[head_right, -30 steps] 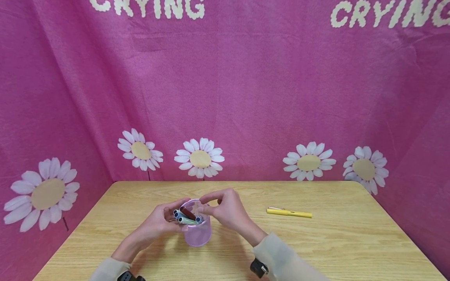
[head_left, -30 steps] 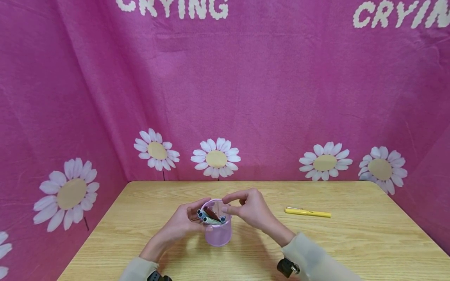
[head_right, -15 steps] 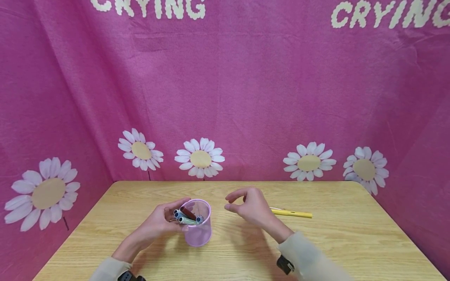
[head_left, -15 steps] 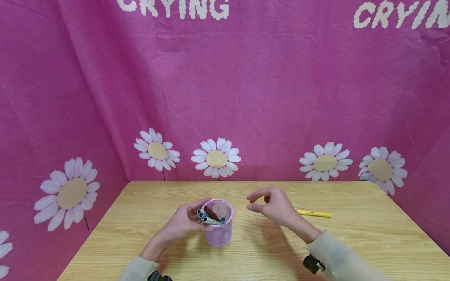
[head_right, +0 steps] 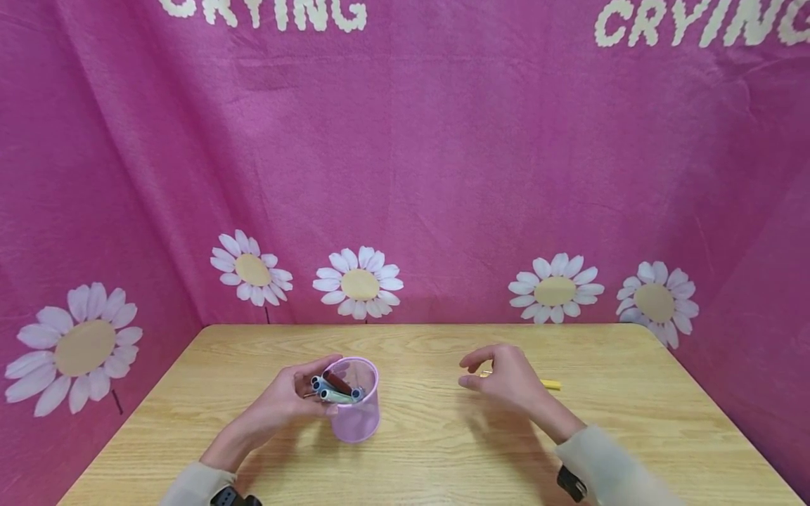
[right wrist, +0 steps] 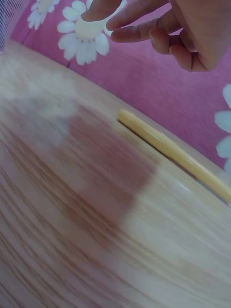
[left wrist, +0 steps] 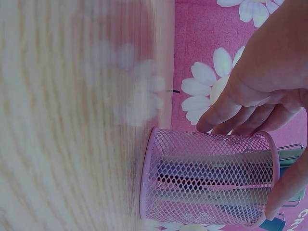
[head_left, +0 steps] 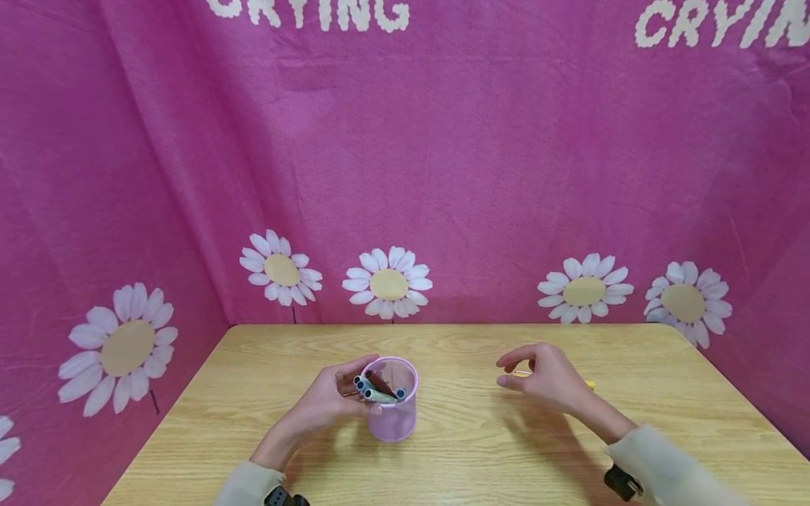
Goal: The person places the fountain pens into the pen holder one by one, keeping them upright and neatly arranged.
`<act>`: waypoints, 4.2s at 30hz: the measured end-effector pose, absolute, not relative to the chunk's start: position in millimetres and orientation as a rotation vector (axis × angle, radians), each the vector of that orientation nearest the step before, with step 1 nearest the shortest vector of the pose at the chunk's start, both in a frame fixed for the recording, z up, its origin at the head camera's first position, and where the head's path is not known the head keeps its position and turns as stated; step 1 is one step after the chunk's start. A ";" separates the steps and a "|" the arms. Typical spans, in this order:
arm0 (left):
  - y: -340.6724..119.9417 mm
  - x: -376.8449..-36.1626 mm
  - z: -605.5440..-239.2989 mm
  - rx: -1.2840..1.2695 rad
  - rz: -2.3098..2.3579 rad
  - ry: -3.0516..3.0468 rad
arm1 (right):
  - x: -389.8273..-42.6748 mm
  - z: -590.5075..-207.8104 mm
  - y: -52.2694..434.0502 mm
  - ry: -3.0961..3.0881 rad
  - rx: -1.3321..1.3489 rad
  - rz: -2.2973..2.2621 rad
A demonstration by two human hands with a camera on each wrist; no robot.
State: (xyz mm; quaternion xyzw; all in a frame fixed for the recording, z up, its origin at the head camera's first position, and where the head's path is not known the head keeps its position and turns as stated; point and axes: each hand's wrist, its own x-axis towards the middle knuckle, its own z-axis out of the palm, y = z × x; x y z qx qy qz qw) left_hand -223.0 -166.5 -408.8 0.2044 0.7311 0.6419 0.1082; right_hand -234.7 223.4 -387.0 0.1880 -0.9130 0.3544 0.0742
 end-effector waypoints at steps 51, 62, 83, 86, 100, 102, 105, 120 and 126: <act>-164.7 -224.4 -409.0 0.601 1.878 2.151 | -279.2 -426.5 309.6 -2.855 0.911 0.927; -165.1 -223.8 -409.4 0.612 1.886 2.137 | -280.2 -427.7 310.2 -2.863 0.904 0.952; -166.5 -222.8 -410.8 0.610 1.894 2.138 | -274.4 -432.4 300.1 -2.895 0.957 1.204; -166.7 -222.7 -410.5 0.612 1.894 2.139 | -273.7 -432.3 298.3 -2.890 0.967 1.233; -166.7 -224.7 -410.6 0.617 1.889 2.140 | -270.8 -430.2 289.9 -2.821 1.082 1.228; -166.6 -224.7 -410.3 0.622 1.882 2.152 | -271.1 -430.0 289.0 -2.832 1.078 1.219; -166.6 -224.1 -409.8 0.619 1.874 2.162 | -271.2 -429.5 287.9 -2.851 1.065 1.213; -165.9 -222.7 -408.4 0.607 1.868 2.167 | -268.6 -428.9 285.8 -2.838 1.097 1.213; -166.2 -222.5 -409.1 0.618 1.888 2.146 | -262.8 -416.6 278.4 -2.840 1.056 1.108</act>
